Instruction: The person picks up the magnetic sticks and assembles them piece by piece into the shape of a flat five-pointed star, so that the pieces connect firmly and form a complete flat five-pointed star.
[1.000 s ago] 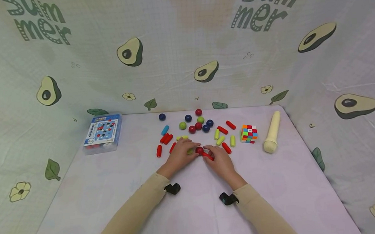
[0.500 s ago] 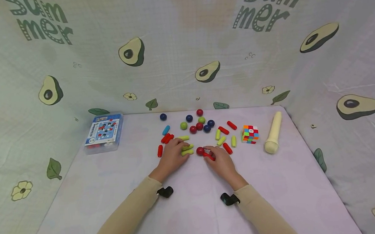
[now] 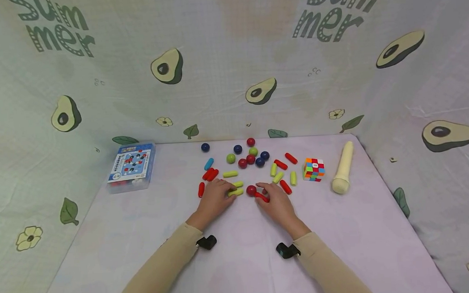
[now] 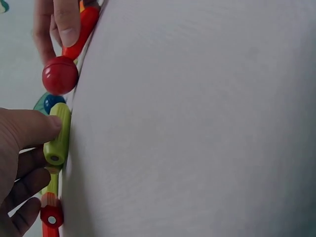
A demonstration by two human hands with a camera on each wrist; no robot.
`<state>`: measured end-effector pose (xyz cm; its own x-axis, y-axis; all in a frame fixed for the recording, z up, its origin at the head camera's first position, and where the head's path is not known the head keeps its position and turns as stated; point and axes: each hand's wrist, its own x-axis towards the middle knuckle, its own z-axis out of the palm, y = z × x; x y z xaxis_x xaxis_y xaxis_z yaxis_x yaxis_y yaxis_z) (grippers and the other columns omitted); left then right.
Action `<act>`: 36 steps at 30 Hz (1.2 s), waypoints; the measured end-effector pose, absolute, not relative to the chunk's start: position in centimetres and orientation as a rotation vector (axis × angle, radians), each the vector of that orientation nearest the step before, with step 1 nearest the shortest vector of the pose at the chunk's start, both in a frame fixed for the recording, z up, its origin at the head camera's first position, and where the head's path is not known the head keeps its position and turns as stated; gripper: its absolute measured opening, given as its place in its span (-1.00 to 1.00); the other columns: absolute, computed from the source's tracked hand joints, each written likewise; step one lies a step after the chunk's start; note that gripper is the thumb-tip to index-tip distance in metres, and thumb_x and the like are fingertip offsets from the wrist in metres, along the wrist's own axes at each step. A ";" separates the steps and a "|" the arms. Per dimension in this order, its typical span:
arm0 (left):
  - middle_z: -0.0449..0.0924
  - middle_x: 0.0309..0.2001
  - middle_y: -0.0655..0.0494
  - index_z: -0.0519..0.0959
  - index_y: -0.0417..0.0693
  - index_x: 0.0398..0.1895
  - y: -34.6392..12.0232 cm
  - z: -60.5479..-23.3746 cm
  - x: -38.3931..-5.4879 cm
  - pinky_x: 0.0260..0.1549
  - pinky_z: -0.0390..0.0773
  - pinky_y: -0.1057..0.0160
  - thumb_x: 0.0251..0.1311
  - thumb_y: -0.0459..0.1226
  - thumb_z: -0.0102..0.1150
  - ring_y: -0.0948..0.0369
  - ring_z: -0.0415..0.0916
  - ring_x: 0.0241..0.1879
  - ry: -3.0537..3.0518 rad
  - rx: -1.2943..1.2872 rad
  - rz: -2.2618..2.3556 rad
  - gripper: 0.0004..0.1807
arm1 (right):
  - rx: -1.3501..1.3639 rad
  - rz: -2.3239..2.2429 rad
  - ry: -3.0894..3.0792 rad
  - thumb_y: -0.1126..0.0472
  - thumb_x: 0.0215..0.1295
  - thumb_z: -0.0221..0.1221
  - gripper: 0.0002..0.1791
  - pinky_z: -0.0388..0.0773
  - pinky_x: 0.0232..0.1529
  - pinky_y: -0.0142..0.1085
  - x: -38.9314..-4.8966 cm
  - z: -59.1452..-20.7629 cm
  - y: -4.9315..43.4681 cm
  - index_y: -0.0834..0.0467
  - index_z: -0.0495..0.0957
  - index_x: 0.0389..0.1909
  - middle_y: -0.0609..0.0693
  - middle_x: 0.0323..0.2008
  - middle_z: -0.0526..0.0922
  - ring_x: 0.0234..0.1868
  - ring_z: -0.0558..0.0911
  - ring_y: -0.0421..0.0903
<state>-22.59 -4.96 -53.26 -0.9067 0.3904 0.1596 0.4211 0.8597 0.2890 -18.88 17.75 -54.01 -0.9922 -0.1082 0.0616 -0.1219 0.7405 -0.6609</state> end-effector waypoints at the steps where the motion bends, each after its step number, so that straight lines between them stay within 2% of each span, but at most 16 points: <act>1: 0.71 -0.11 0.24 0.73 0.12 -0.02 -4.9 -53.2 -22.5 0.09 0.50 0.16 0.25 -0.07 0.42 0.20 0.54 -0.05 -2.942 -0.642 -0.499 -0.72 | 0.185 1.115 -2.914 0.10 0.32 0.38 -0.44 0.49 -0.23 -0.25 -18.9 -54.0 17.7 -0.02 0.52 0.32 0.01 -0.09 0.56 -0.19 0.49 -0.05; 5: 0.70 -0.18 0.21 0.73 0.07 -0.04 -4.7 -53.1 -22.2 0.01 0.56 0.23 0.24 -0.09 0.43 0.22 0.55 -0.17 -2.978 -0.635 -0.540 -0.73 | 0.170 1.156 -2.906 0.09 0.32 0.37 -0.43 0.54 -0.13 -0.20 -19.0 -54.0 17.6 -0.05 0.50 0.35 0.04 0.03 0.54 -0.10 0.52 -0.04; 10: 0.65 -0.20 0.21 0.70 0.06 -0.03 -4.5 -52.9 -21.9 -0.08 0.59 0.31 0.26 -0.09 0.41 0.27 0.50 -0.23 -3.031 -0.612 -0.569 -0.72 | 0.227 1.163 -2.903 0.11 0.33 0.36 -0.44 0.56 -0.07 -0.15 -19.3 -53.8 17.1 -0.06 0.51 0.34 0.02 0.03 0.59 -0.09 0.54 -0.04; 17: 0.66 -0.04 0.16 0.68 0.04 0.14 -4.3 -53.0 -21.5 0.03 0.59 0.28 0.28 -0.11 0.39 0.23 0.57 -0.07 -3.042 -0.596 -0.566 -0.62 | 0.241 1.128 -2.921 0.12 0.35 0.34 -0.53 0.55 -0.09 -0.17 -19.5 -53.8 16.6 0.00 0.56 0.27 0.00 -0.04 0.63 -0.14 0.53 -0.07; 20: 0.65 -0.02 0.15 0.69 0.04 0.14 -4.3 -53.0 -21.4 0.05 0.59 0.27 0.29 -0.12 0.38 0.22 0.57 -0.04 -3.037 -0.581 -0.569 -0.63 | 0.242 1.121 -2.920 0.14 0.35 0.34 -0.54 0.55 -0.10 -0.17 -19.5 -53.6 16.6 0.04 0.56 0.26 0.00 -0.05 0.64 -0.15 0.54 -0.07; 28: 0.64 -0.16 0.20 0.73 0.05 0.07 -4.3 -52.8 -21.4 -0.05 0.60 0.30 0.28 -0.09 0.39 0.29 0.54 -0.18 -3.047 -0.569 -0.739 -0.66 | 0.243 1.141 -2.915 0.15 0.37 0.33 -0.54 0.54 -0.10 -0.17 -19.6 -53.4 16.6 0.05 0.55 0.26 0.02 -0.03 0.64 -0.15 0.53 -0.06; 36: 0.58 -0.29 0.25 0.75 0.03 0.00 -4.2 -53.2 -21.4 -0.29 0.52 0.39 0.27 -0.09 0.39 0.31 0.45 -0.33 -3.040 -0.572 -0.908 -0.71 | 0.232 1.151 -2.939 0.14 0.39 0.31 -0.54 0.52 -0.07 -0.17 -19.6 -53.5 16.3 0.03 0.55 0.28 0.02 0.00 0.64 -0.14 0.52 -0.05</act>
<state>-21.38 -4.16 -53.21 -0.9339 0.3568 0.0228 0.3109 0.7789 0.5447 -19.61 16.33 -53.48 -0.9890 -0.1449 0.0313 -0.1276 0.7246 -0.6773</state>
